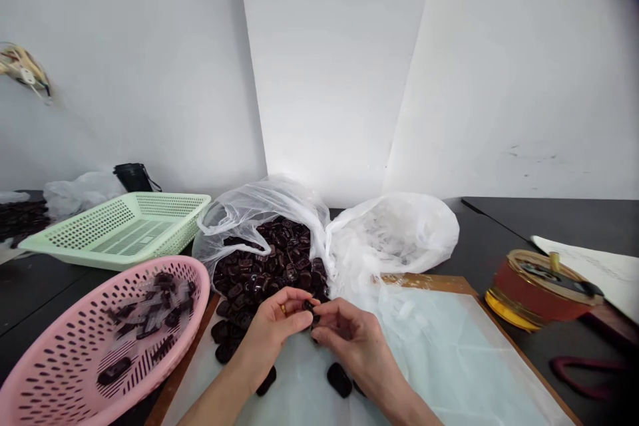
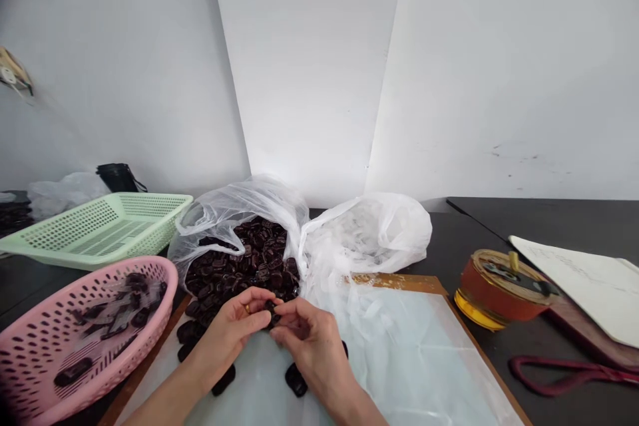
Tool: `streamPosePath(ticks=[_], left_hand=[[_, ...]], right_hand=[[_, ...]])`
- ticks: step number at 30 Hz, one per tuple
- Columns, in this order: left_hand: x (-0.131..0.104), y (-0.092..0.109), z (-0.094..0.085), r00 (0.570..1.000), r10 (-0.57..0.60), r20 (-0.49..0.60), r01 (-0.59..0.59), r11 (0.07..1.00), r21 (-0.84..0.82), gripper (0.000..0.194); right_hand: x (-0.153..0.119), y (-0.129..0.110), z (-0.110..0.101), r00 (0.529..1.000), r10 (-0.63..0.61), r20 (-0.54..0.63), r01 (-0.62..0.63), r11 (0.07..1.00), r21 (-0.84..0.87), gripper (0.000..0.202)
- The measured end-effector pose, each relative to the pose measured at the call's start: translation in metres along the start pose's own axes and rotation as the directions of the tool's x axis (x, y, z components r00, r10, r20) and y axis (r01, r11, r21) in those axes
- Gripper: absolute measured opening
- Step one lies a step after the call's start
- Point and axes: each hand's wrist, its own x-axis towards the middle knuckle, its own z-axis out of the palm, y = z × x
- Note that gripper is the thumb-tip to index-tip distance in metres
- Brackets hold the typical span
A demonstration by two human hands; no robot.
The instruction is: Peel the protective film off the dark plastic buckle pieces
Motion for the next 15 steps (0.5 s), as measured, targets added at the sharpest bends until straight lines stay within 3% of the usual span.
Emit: streamPosePath(ticks=[6,11,15], left_hand=[[-0.001,0.002,-0.001,1.000,0.010,-0.006,-0.010,0.996,-0.087,0.021],[-0.004,0.003,0.003,0.999,0.049,-0.012,-0.050,0.996,-0.071,0.026],[-0.007,0.002,0.007,0.996,0.047,-0.072,-0.048,0.999,-0.024,0.031]], right_hand=[[-0.002,-0.010,-0.002,0.996,-0.020,0.082,0.019,1.000,0.006,0.024],[-0.002,-0.017,0.001,0.998,-0.053,0.041,0.056,0.996,-0.071,0.028],[-0.002,-0.006,0.002,0.990,-0.135,-0.040,0.122,0.965,-0.234,0.029]])
